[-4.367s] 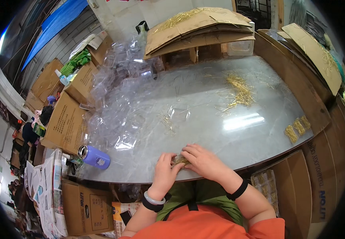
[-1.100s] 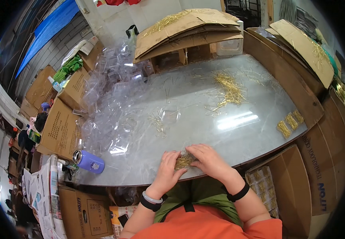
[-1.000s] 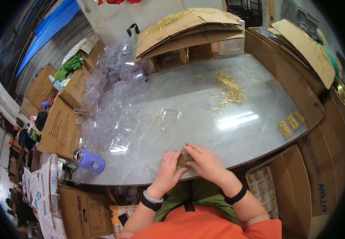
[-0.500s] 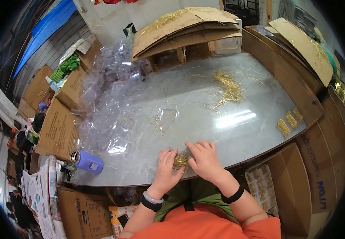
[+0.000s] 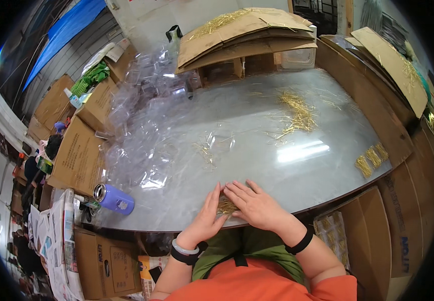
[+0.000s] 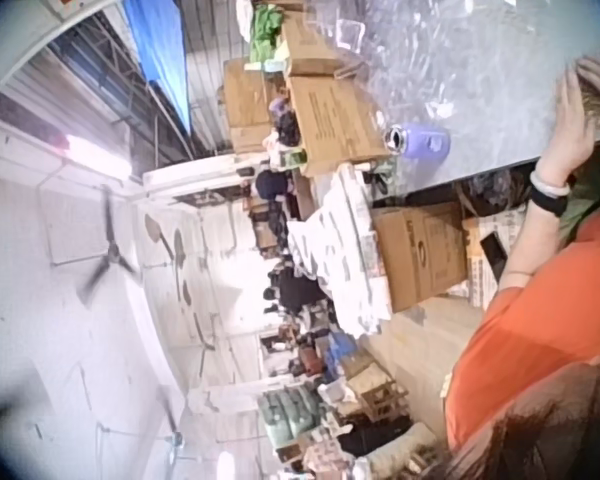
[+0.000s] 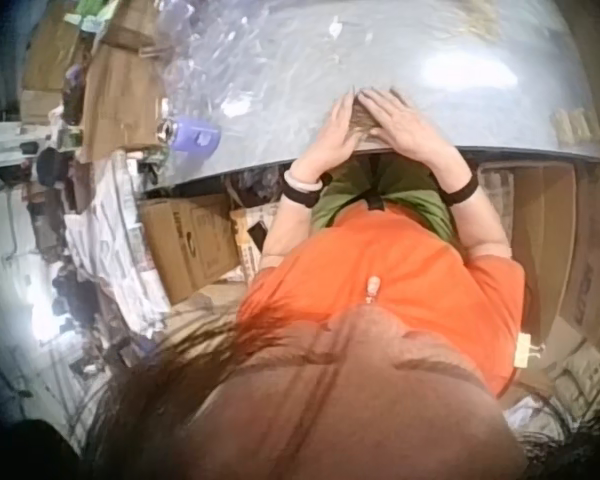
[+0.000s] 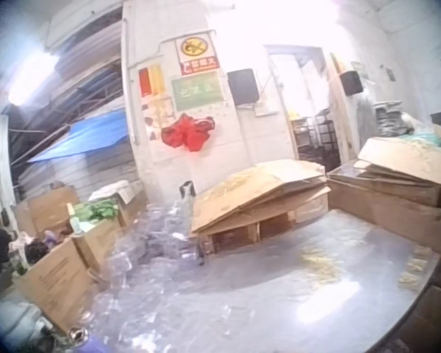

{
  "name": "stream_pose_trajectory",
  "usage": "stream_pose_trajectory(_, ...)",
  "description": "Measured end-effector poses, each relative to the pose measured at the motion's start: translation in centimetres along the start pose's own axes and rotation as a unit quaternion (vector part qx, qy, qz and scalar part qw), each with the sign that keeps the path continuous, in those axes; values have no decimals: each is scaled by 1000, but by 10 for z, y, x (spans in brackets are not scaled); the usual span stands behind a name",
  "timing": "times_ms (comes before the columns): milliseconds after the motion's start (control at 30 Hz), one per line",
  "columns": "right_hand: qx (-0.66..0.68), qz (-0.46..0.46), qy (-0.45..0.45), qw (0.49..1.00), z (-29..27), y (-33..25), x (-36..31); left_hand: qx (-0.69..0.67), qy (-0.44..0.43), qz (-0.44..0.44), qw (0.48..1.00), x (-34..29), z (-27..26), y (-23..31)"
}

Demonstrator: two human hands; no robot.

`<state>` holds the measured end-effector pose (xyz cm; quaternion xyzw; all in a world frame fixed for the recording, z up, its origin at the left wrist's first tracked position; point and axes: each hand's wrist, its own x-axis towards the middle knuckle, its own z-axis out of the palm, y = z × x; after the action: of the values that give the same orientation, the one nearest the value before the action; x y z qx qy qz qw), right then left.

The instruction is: Sort and count small gold-colored metal wires at a workbench.

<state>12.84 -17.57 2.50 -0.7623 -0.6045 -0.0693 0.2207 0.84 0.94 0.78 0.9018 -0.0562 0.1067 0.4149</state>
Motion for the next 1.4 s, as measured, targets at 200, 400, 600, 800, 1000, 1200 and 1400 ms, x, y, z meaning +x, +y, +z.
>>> stream_pose_trajectory(200,47,-16,-27,998,11,-1,4,-5,64,-20,998,0,-7,3)
stream_pose_trajectory(400,91,22,-14,995,6,-4,2,128,105,-121,979,-25,-21,12)
stream_pose_trajectory(600,46,-8,5,999,8,-5,7,46,103,-134,984,-7,-11,15)
stream_pose_trajectory(800,78,-17,0,997,7,0,2,-98,115,-112,982,2,-4,12)
stream_pose_trajectory(1000,103,10,19,994,7,-3,1,73,79,-78,991,-4,-9,-3)
stream_pose_trajectory(1200,124,7,20,992,7,0,-1,-23,39,-106,993,-5,-3,12)
stream_pose_trajectory(1400,258,64,72,961,11,8,-6,118,52,-16,992,-2,-5,15)
